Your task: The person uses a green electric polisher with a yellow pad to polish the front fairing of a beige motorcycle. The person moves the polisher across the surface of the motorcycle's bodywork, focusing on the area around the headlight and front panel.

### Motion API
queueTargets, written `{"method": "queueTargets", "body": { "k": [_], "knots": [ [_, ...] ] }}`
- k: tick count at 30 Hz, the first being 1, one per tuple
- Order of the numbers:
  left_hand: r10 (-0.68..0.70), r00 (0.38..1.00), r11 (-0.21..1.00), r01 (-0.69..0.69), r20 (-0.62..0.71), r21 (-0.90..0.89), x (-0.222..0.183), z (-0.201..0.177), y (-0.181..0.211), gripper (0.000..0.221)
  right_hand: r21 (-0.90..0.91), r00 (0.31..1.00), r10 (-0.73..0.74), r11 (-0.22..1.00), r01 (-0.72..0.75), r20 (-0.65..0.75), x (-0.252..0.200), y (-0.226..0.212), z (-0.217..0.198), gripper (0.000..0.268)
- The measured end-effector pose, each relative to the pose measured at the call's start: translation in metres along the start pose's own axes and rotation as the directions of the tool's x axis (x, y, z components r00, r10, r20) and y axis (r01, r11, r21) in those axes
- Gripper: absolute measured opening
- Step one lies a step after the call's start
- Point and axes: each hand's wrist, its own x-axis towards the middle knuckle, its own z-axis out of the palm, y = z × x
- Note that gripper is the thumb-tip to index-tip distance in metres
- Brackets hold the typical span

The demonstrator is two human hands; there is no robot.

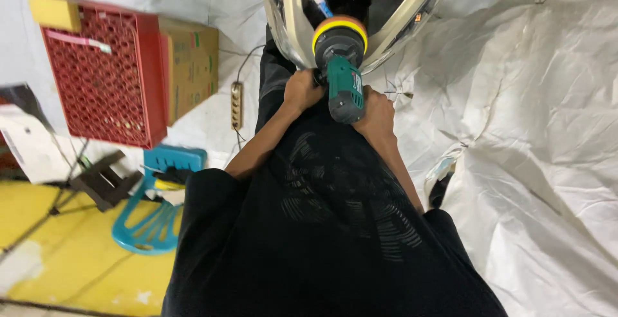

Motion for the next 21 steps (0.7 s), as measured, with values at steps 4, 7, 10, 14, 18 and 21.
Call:
{"method": "queueTargets", "body": {
  "k": [4,7,10,14,18,21],
  "knots": [
    [0.082,0.995,0.995,-0.078,0.062,-0.055,0.002,-0.032,-0.003,0.025,0.054,0.997,0.070,0.996,-0.069,-0.026,-0.003,-0.028,0.007,0.038],
    [0.132,0.987,0.990,-0.136,0.092,0.034,0.020,-0.045,-0.022,0.025,0.093,0.989,0.149,0.985,-0.147,-0.017,0.007,-0.038,0.028,0.041],
    [0.208,0.971,0.969,-0.222,0.121,0.113,0.021,-0.086,-0.017,0.024,0.129,0.979,0.206,0.970,-0.205,0.006,0.013,-0.066,0.037,0.047],
    [0.334,0.933,0.913,-0.356,0.136,0.199,0.042,-0.115,-0.020,0.024,0.133,0.961,0.273,0.955,-0.266,-0.044,0.027,-0.085,0.046,0.050],
    [0.309,0.911,0.935,-0.344,0.274,0.089,0.058,-0.139,-0.029,0.021,0.088,0.926,0.378,0.923,-0.375,-0.015,0.034,-0.096,0.061,0.045],
    [0.325,0.901,0.911,-0.380,0.289,0.160,0.066,-0.154,-0.030,0.015,0.086,0.919,0.395,0.916,-0.391,-0.024,0.043,-0.111,0.066,0.048]
  ]
}}
